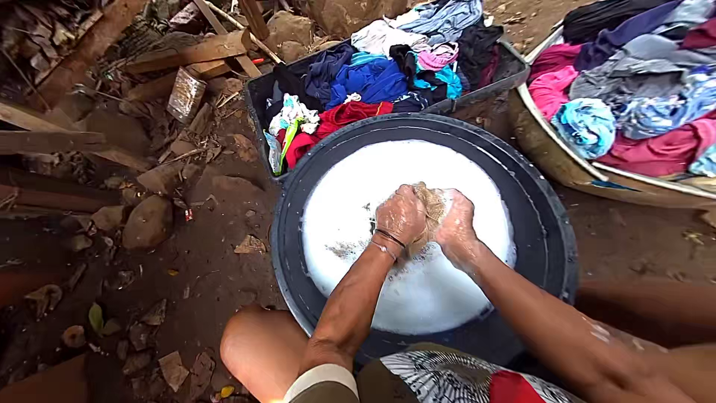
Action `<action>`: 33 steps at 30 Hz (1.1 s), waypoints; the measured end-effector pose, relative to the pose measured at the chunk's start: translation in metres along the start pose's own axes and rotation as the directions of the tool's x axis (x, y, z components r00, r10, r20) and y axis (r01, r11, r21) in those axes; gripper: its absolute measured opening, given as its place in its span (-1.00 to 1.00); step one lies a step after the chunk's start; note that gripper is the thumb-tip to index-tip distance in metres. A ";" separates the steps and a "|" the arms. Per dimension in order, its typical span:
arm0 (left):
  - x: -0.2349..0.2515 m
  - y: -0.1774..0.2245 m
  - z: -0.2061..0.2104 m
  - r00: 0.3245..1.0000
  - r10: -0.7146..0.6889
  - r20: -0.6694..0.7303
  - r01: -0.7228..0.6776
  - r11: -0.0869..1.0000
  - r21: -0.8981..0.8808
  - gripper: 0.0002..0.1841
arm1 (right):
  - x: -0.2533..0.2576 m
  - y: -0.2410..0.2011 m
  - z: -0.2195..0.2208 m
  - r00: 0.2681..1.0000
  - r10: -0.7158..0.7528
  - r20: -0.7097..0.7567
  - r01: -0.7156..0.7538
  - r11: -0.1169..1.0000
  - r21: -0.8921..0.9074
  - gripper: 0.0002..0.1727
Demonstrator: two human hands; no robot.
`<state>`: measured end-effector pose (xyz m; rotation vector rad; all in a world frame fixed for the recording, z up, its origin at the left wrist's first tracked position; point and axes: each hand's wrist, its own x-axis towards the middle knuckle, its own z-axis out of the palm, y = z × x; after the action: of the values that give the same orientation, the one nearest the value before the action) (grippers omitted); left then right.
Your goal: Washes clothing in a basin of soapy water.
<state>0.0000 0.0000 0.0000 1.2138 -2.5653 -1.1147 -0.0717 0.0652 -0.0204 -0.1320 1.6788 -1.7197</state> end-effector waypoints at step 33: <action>-0.089 0.117 -0.225 0.646 0.314 -0.696 -0.730 0.519 -0.444 -0.79 | -0.003 -0.032 -0.046 0.849 0.042 0.527 0.094 0.969 -0.229 -0.51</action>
<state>0.0692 -0.0183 0.2594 0.3498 -1.5960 -1.1706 -0.1076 0.1019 0.0025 -0.6885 1.4569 -1.3168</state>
